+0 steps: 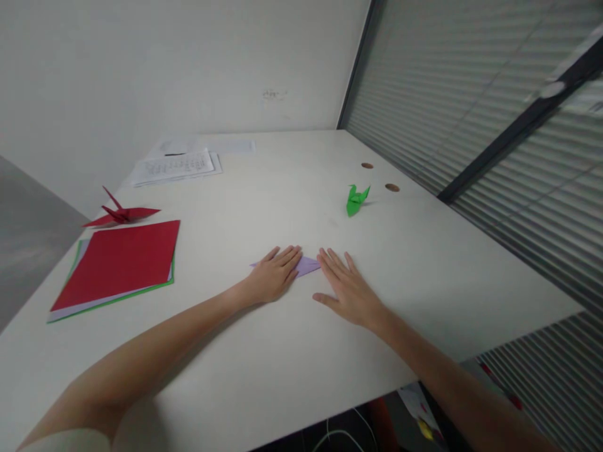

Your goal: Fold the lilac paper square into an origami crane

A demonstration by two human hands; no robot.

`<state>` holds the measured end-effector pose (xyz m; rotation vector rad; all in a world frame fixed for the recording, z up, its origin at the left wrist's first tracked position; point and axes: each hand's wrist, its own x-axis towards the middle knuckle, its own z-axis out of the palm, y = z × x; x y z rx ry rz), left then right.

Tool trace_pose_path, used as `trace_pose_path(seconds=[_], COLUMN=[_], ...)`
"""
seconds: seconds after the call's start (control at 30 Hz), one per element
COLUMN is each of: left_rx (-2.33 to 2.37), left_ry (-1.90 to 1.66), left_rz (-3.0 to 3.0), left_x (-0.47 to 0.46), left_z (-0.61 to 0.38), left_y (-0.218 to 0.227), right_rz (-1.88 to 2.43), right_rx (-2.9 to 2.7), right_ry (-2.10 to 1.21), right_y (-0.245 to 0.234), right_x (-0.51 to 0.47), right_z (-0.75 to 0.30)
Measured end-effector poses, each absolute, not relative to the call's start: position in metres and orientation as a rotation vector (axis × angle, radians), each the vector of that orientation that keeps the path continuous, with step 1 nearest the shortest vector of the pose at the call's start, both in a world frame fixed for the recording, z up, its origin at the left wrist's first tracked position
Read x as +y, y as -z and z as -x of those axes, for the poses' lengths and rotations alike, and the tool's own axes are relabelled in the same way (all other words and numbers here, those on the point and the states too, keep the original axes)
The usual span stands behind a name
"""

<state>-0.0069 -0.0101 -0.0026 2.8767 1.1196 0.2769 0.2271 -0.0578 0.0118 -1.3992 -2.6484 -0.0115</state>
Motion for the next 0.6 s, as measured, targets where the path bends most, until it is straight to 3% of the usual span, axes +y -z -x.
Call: trace_pose_path(seconds=[0.23, 0.37, 0.6], left_rx=[1.139, 1.147, 1.106], left_ry=[-0.327, -0.363, -0.444], left_rz=[-2.941, -2.946, -2.811], left_x=[-0.011, -0.011, -0.01], left_z=[0.006, 0.005, 0.007], left_y=[0.007, 0.01, 0.009], right_rz=[1.395, 1.47, 1.632], right_rx=[-2.611, -2.42, -2.369], right_ry=[0.096, 0.093, -0.168], right_y=[-0.009, -0.032, -0.058], right_x=[-0.064, -0.05, -0.012], right_z=[-0.237, -0.25, -0.223])
